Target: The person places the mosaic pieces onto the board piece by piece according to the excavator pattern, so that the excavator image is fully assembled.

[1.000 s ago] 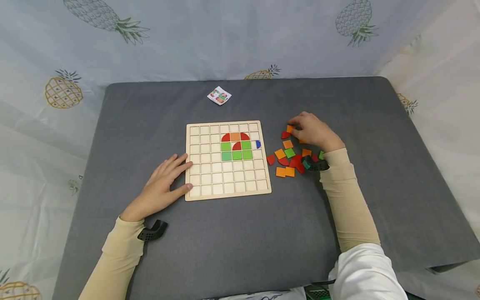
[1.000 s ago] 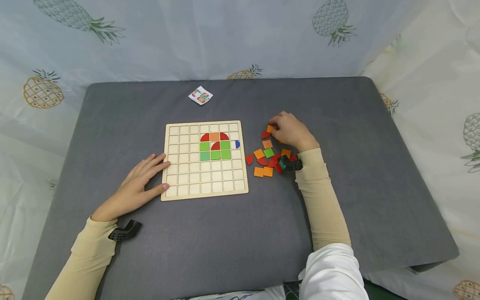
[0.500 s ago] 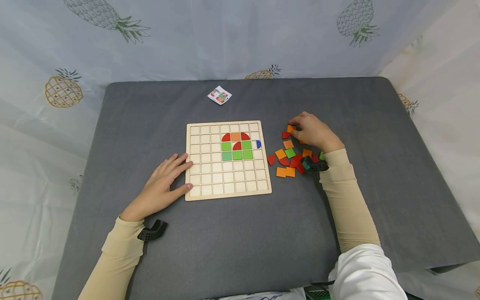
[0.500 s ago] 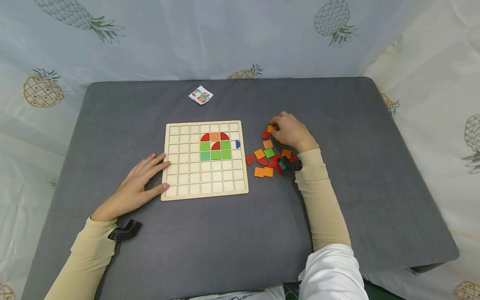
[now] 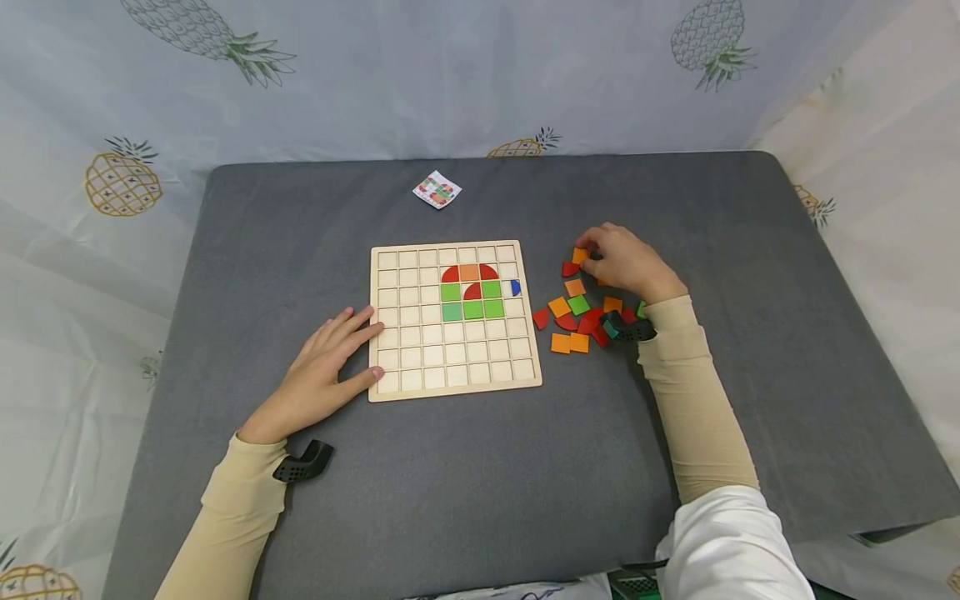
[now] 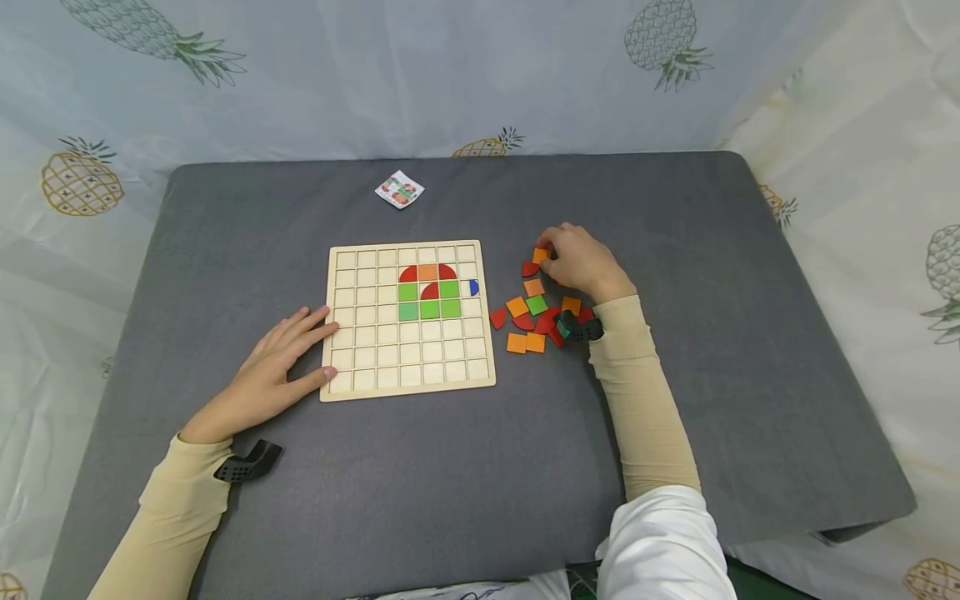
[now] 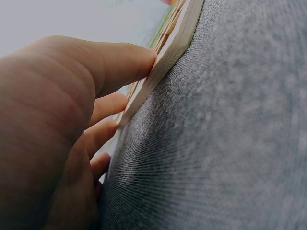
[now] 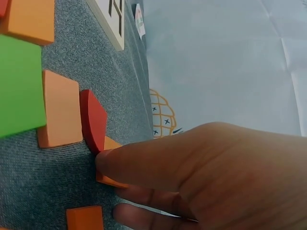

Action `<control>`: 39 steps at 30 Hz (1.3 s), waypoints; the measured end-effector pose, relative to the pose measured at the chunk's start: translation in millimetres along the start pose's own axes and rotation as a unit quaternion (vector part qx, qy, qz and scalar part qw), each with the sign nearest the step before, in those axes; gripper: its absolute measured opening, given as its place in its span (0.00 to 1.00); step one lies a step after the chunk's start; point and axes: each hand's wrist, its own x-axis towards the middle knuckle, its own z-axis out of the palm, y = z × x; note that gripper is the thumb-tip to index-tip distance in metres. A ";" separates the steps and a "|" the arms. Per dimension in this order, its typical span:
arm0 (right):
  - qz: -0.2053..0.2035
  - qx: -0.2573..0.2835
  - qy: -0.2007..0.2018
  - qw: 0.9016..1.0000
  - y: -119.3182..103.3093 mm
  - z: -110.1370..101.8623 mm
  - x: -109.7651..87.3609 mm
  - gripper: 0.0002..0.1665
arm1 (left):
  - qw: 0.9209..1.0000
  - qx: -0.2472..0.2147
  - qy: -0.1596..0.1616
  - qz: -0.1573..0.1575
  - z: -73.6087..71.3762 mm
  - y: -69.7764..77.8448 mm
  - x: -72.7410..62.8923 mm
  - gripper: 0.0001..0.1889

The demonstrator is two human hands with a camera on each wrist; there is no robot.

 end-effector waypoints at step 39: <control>0.010 -0.006 -0.080 0.997 -31.1 5.3 -10.0 0.12 | 1.000 0.007 0.017 0.018 2.2 -3.1 -0.6 0.34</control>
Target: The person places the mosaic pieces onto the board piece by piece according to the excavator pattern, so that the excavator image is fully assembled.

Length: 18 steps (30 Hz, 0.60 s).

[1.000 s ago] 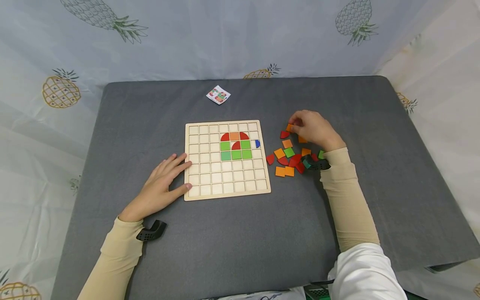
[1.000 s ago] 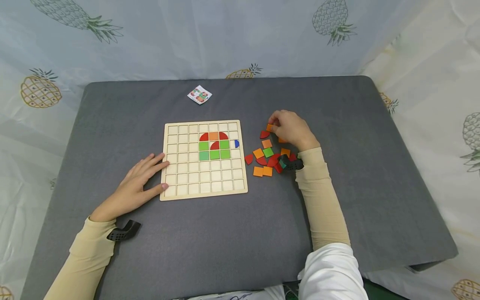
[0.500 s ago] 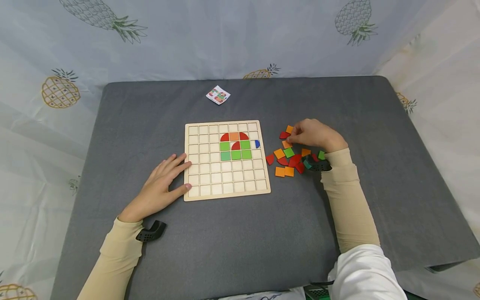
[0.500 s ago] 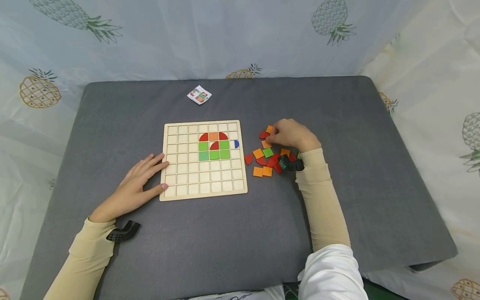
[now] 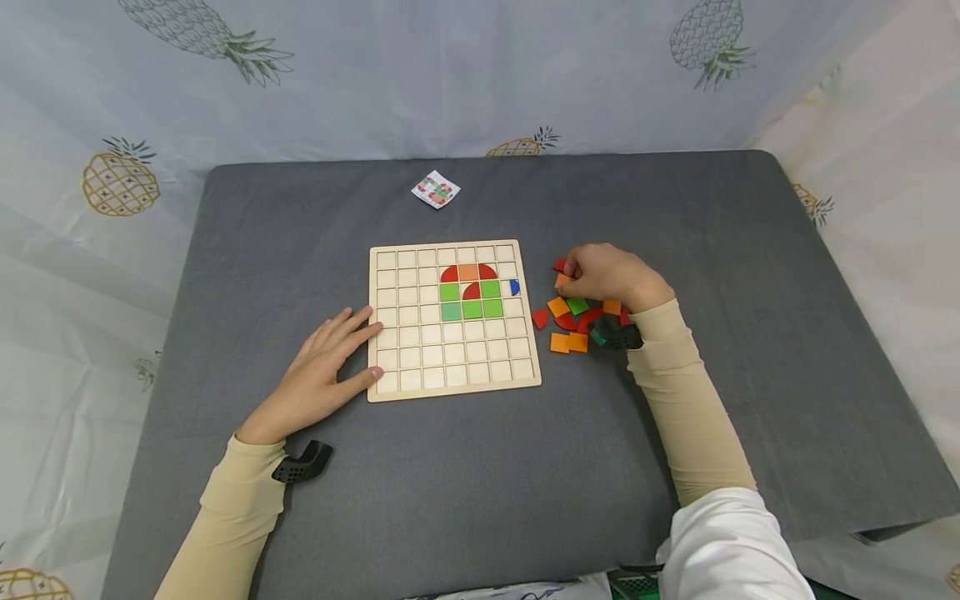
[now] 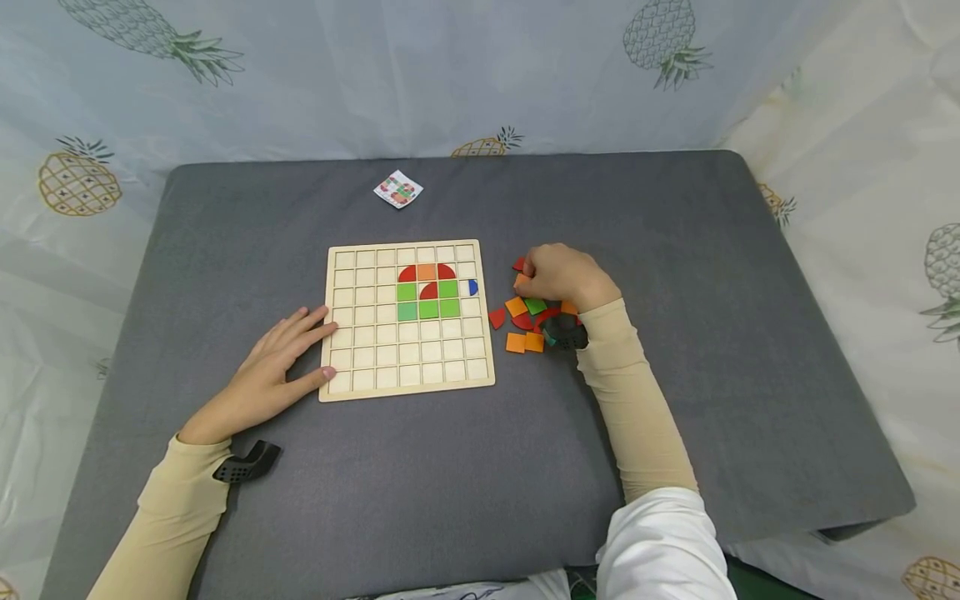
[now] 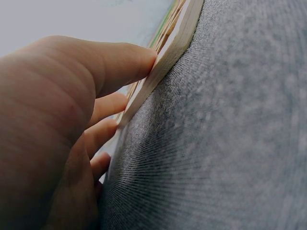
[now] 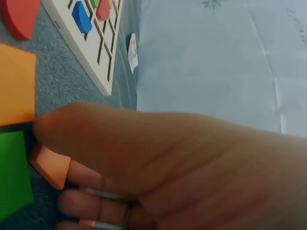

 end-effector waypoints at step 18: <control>-0.141 0.018 0.029 0.989 -34.0 19.7 4.6 0.19 | 1.000 -0.005 -0.003 -0.004 -0.5 0.1 -0.3 0.34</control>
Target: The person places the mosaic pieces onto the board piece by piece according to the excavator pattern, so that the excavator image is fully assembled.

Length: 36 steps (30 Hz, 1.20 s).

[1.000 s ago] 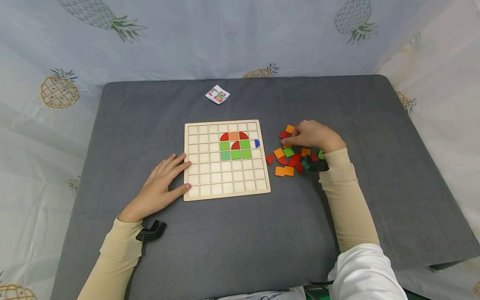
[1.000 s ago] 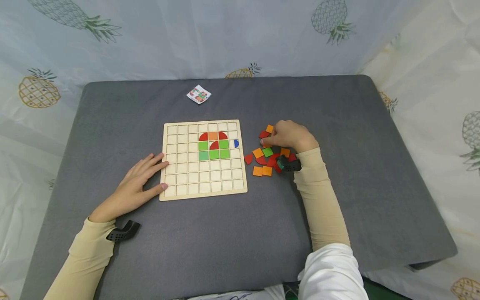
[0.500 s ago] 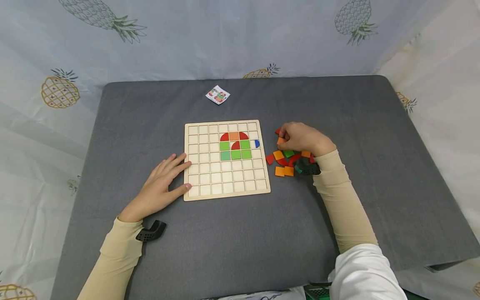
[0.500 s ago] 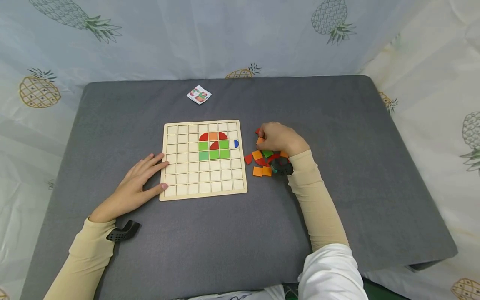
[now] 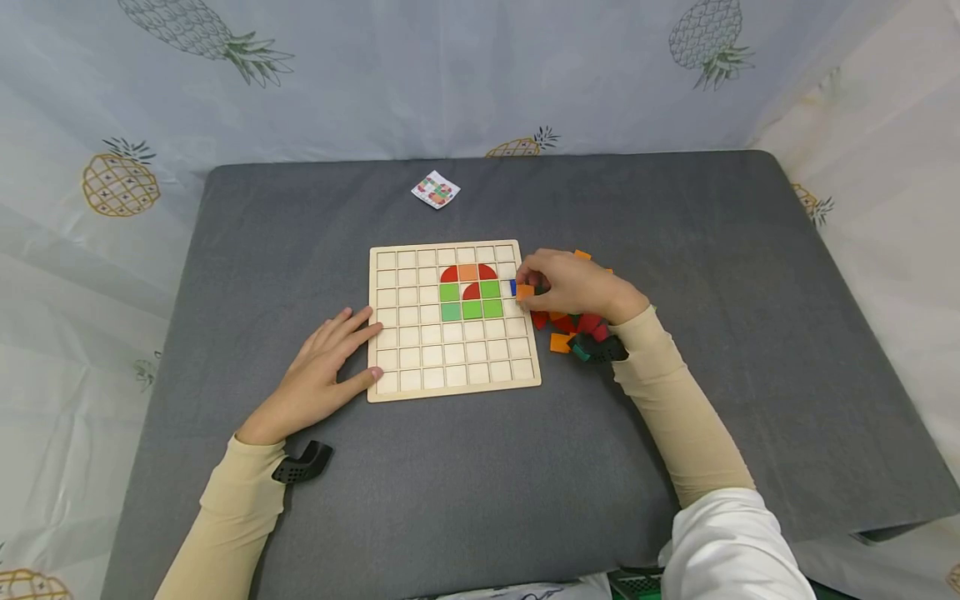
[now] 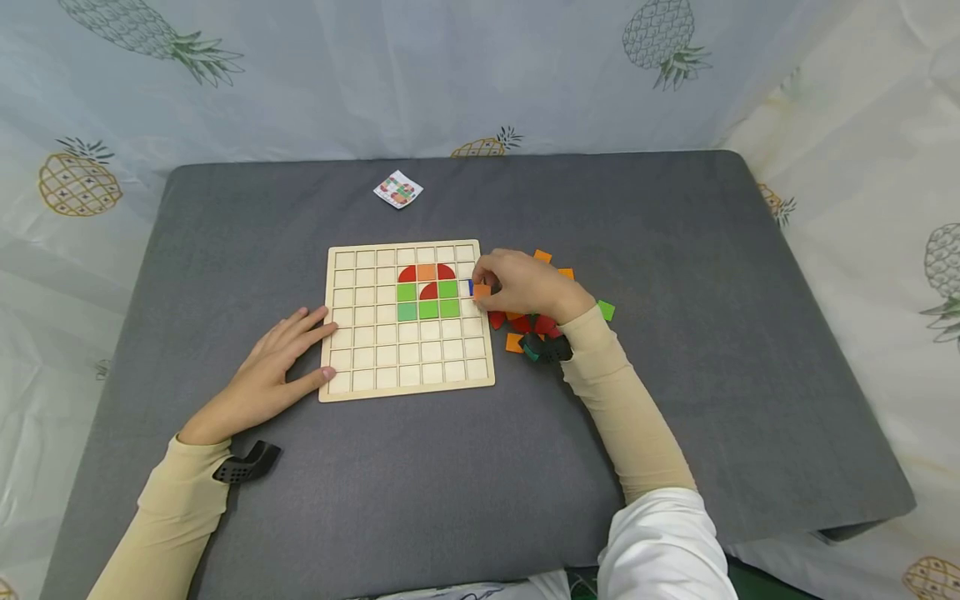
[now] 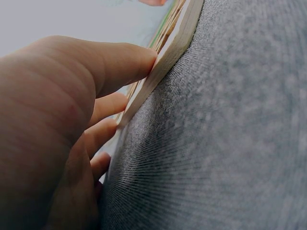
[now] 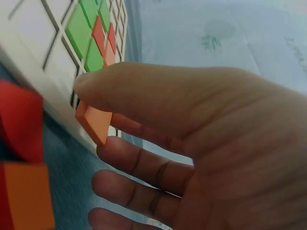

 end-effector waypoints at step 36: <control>-0.027 0.004 -0.021 0.999 -12.3 5.1 0.5 0.12 | 1.000 -0.002 -0.013 -0.010 -1.3 0.4 0.0 0.34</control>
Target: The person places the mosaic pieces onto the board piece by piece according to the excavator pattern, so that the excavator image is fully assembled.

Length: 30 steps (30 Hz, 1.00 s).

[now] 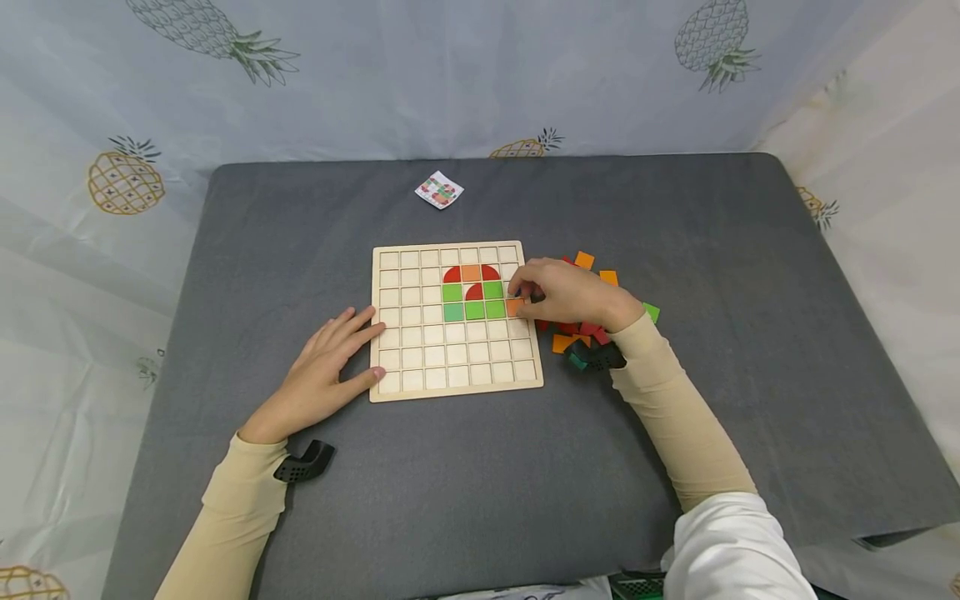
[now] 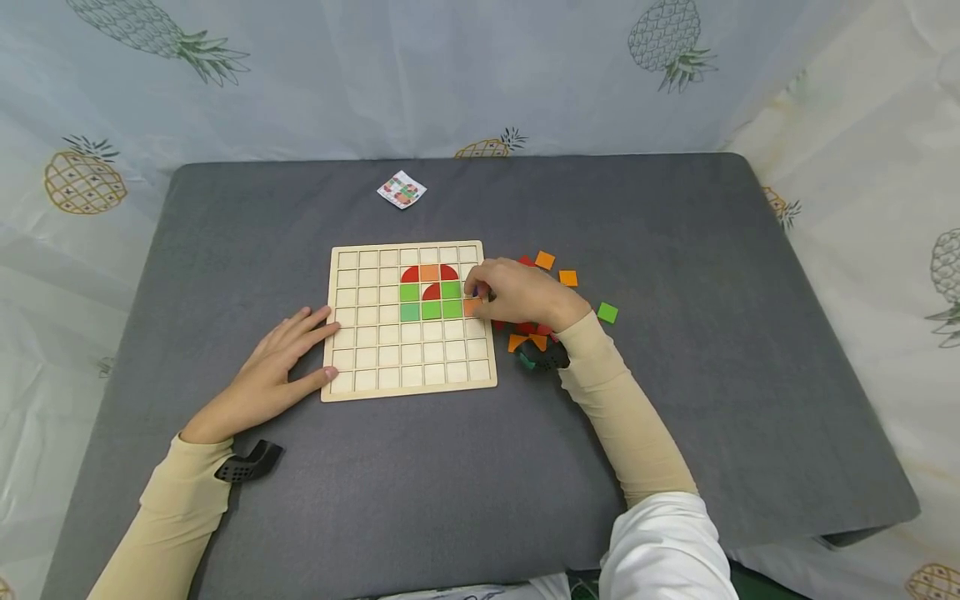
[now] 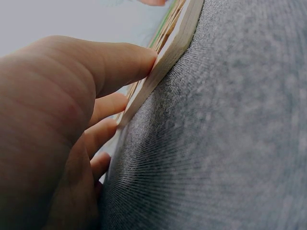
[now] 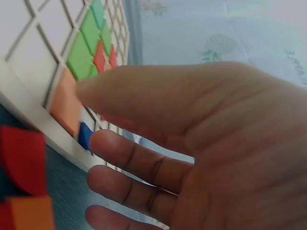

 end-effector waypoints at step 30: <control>0.202 -0.061 0.062 0.976 61.0 -38.0 -21.2 0.28 | 1.000 0.011 0.008 0.012 0.5 0.0 0.4 0.34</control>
